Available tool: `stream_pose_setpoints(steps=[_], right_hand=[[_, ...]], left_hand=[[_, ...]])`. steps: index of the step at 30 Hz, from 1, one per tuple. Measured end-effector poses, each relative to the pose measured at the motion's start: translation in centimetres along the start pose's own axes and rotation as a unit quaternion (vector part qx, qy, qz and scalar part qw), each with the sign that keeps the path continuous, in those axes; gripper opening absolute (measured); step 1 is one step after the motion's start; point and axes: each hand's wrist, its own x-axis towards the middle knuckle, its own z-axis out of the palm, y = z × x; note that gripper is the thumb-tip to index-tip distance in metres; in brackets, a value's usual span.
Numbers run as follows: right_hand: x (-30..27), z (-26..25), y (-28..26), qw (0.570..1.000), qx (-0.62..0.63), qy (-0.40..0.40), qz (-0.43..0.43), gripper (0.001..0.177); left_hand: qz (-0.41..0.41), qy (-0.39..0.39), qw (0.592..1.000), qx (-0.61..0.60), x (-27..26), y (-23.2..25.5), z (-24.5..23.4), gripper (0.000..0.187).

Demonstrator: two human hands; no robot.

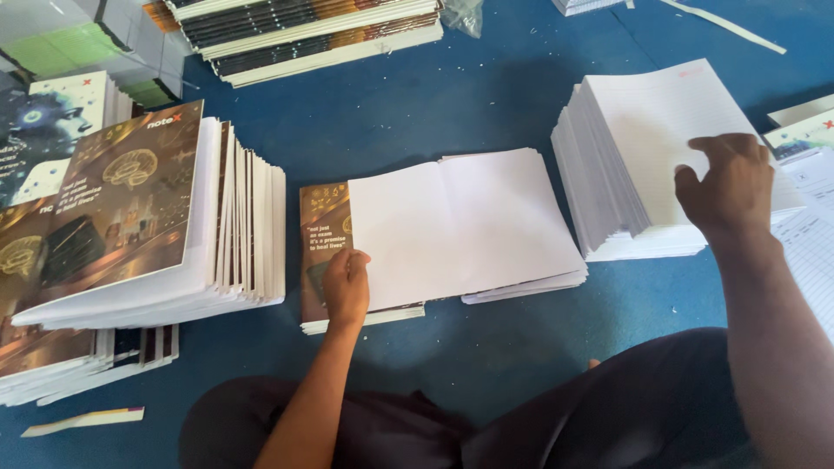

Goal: The person inserts a stack of lined index pages into a brown notebook cover, then places the assembled notebook onto a growing stack. This process is repeated multiple times with identical notebook covers and page stacks.

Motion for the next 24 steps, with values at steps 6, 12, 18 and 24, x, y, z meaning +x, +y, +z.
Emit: stream_pose_setpoints(steps=[6, 12, 18, 24], right_hand=[[0.3, 3.6, 4.5, 0.965, -0.084, -0.086, 0.231, 0.086], [0.7, 5.1, 6.6, 0.955, -0.150, -0.053, 0.249, 0.104], [-0.3, 4.2, 7.1, 0.949, -0.152, -0.038, 0.273, 0.049], [0.2, 1.1, 5.2, 0.959, -0.027, -0.045, 0.280, 0.071]], left_hand=[[-0.011, -0.010, 1.000, 0.018, -0.1, -0.1, -0.1, 0.022], [0.005, -0.008, 1.000, 0.003, 0.0, -0.2, 0.0, 0.022], [-0.019, -0.011, 1.000, 0.015, -0.1, 0.1, -0.1, 0.020], [-0.002, -0.004, 1.000, 0.011, 0.0, 0.1, 0.0, 0.020]])
